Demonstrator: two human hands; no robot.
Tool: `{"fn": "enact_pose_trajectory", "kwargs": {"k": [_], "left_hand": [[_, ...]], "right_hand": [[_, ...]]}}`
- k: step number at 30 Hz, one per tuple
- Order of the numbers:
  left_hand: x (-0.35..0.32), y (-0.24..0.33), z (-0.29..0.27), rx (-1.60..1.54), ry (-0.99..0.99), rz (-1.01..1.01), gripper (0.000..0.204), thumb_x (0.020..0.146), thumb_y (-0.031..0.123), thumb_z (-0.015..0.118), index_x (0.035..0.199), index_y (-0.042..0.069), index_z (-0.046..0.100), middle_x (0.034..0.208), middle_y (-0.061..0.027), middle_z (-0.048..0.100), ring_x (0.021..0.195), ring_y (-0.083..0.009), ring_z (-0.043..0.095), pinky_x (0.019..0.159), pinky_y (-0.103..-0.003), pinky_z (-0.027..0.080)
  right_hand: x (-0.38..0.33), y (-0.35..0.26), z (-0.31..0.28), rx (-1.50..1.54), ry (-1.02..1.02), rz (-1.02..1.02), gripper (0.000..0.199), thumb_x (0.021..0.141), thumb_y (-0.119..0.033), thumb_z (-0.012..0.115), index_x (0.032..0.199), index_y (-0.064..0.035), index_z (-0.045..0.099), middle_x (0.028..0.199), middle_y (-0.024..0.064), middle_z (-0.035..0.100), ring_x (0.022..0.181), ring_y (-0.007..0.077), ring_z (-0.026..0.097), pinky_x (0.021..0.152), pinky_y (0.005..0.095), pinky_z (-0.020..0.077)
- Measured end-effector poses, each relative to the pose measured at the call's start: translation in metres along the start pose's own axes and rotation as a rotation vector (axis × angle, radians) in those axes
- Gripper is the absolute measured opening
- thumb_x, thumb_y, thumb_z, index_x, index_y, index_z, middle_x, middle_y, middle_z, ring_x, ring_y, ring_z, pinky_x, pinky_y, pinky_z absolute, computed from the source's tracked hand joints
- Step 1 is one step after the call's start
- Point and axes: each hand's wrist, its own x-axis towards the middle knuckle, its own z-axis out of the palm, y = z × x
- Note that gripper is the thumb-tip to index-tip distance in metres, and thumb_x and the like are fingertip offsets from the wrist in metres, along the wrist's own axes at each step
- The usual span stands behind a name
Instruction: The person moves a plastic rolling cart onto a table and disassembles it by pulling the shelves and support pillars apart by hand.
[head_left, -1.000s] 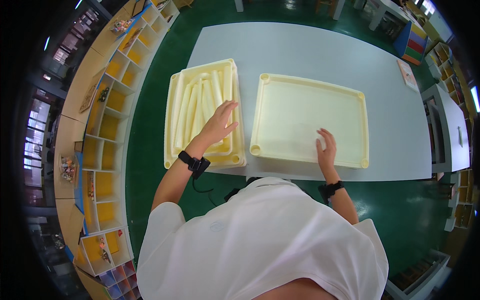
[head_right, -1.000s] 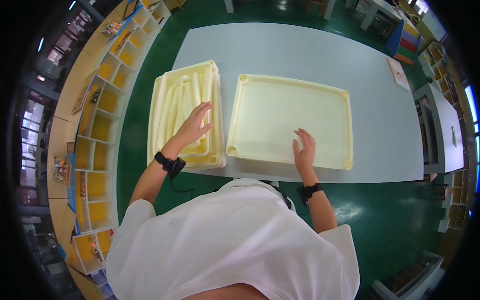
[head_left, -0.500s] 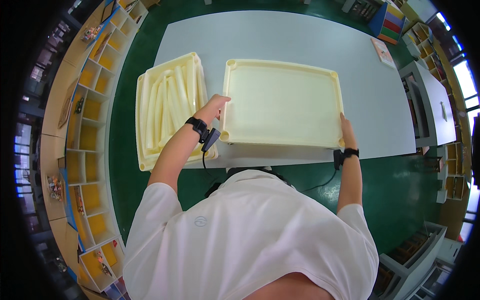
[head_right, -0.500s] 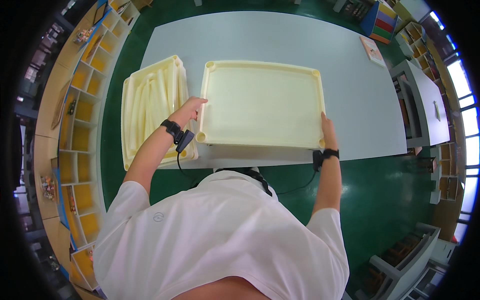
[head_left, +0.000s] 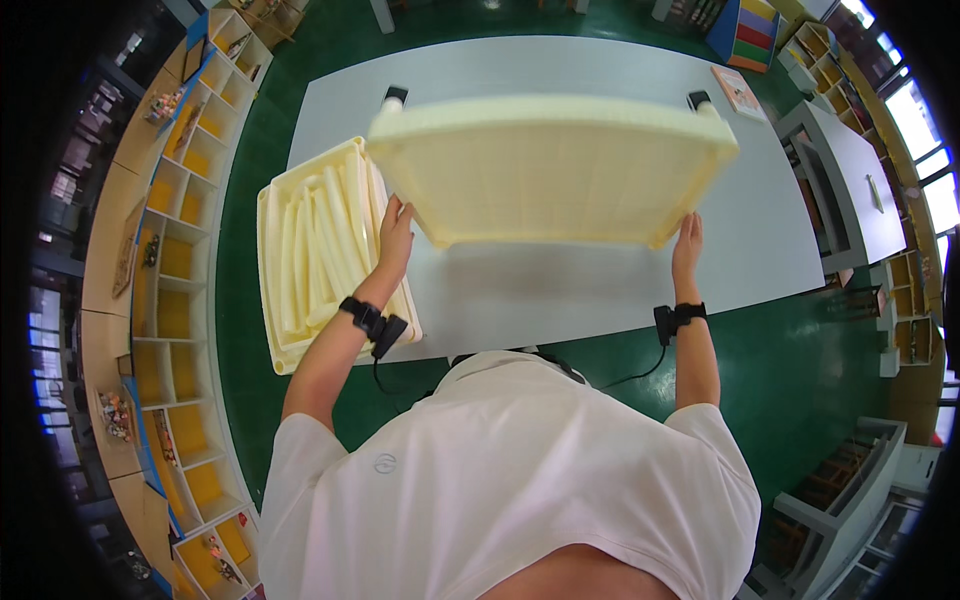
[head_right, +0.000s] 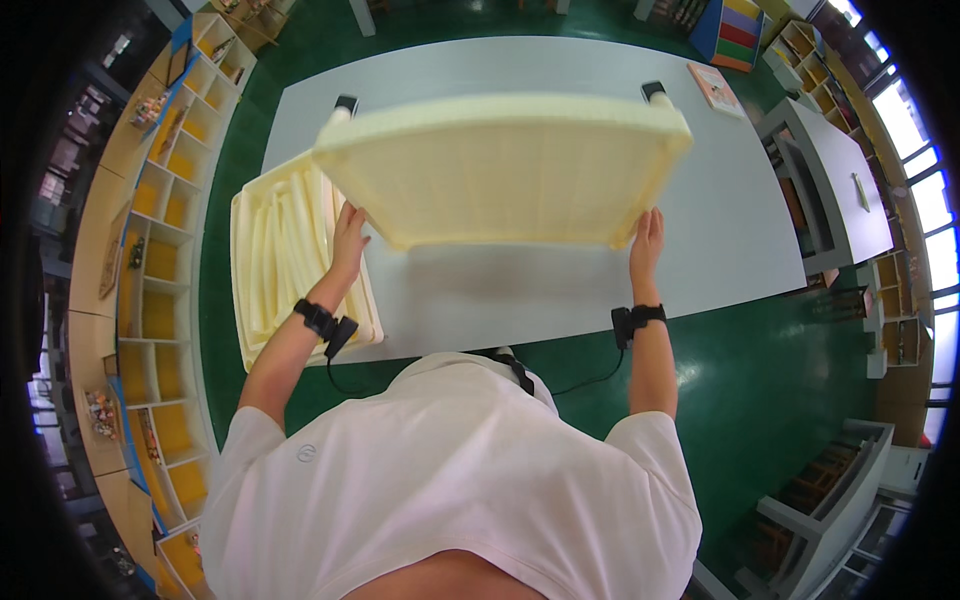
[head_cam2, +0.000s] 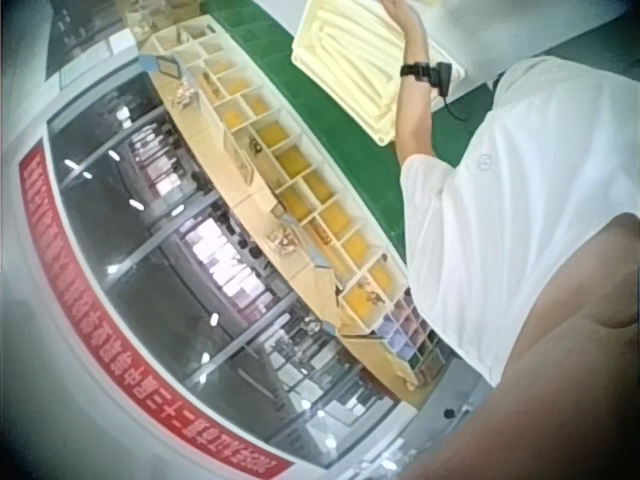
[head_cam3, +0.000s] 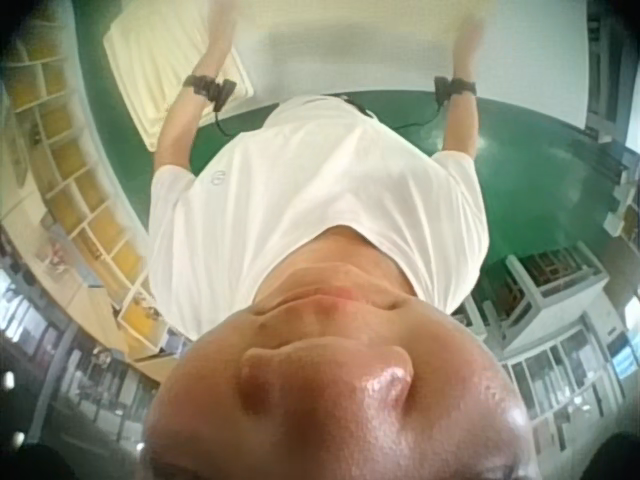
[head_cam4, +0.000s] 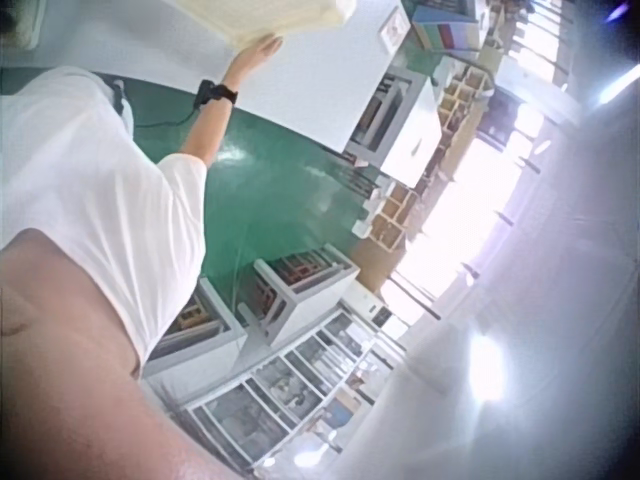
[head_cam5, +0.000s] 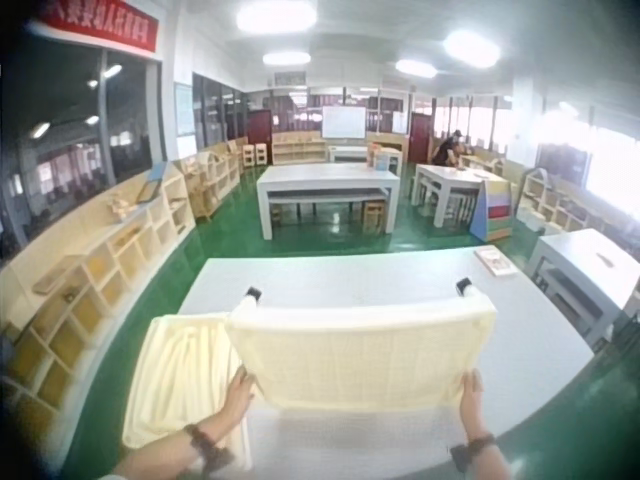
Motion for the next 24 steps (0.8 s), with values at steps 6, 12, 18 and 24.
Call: {"fn": "enact_pose_trajectory", "kwargs": {"k": [6, 12, 18, 24], "left_hand": [[-0.026, -0.053, -0.033, -0.344, 0.029, -0.089, 0.043, 0.09, 0.039, 0.039, 0.123, 0.012, 0.044, 0.128, -0.0055, 0.042, 0.123, -0.021, 0.035, 0.092, -0.046, 0.035], [-0.063, -0.043, -0.052, -0.316, -0.142, -0.229, 0.038, 0.091, 0.034, 0.042, 0.12, 0.009, 0.047, 0.116, -0.0059, 0.054, 0.109, -0.0216, 0.05, 0.092, -0.04, 0.039], [-0.128, 0.028, -0.045, -0.61, -0.08, -0.46, 0.041, 0.094, 0.034, 0.033, 0.121, 0.006, 0.045, 0.116, -0.0055, 0.054, 0.108, -0.018, 0.05, 0.092, -0.033, 0.039], [-0.118, -0.036, -0.032, -0.445, 0.023, -0.434, 0.04, 0.094, 0.035, 0.03, 0.122, 0.01, 0.043, 0.121, -0.0023, 0.049, 0.113, -0.0172, 0.046, 0.096, -0.034, 0.035]], "right_hand": [[-0.025, 0.008, -0.02, 0.434, -0.204, 0.297, 0.061, 0.093, -0.051, 0.024, 0.134, -0.0062, 0.03, 0.136, 0.0099, 0.035, 0.124, 0.0256, 0.036, 0.102, 0.039, 0.0313], [-0.061, -0.038, -0.055, 0.455, -0.205, 0.443, 0.065, 0.091, -0.054, 0.026, 0.138, -0.009, 0.023, 0.138, 0.0071, 0.032, 0.125, 0.0222, 0.035, 0.102, 0.04, 0.0295], [-0.1, -0.099, -0.106, 0.814, -0.322, 0.72, 0.056, 0.095, -0.045, 0.026, 0.132, -0.0037, 0.035, 0.132, 0.0058, 0.041, 0.124, 0.0203, 0.035, 0.103, 0.0349, 0.0263], [-0.108, -0.056, -0.073, 0.487, -0.124, 0.736, 0.052, 0.096, -0.04, 0.031, 0.13, -0.0022, 0.037, 0.129, 0.0062, 0.044, 0.122, 0.0163, 0.037, 0.102, 0.0329, 0.0263]]}}
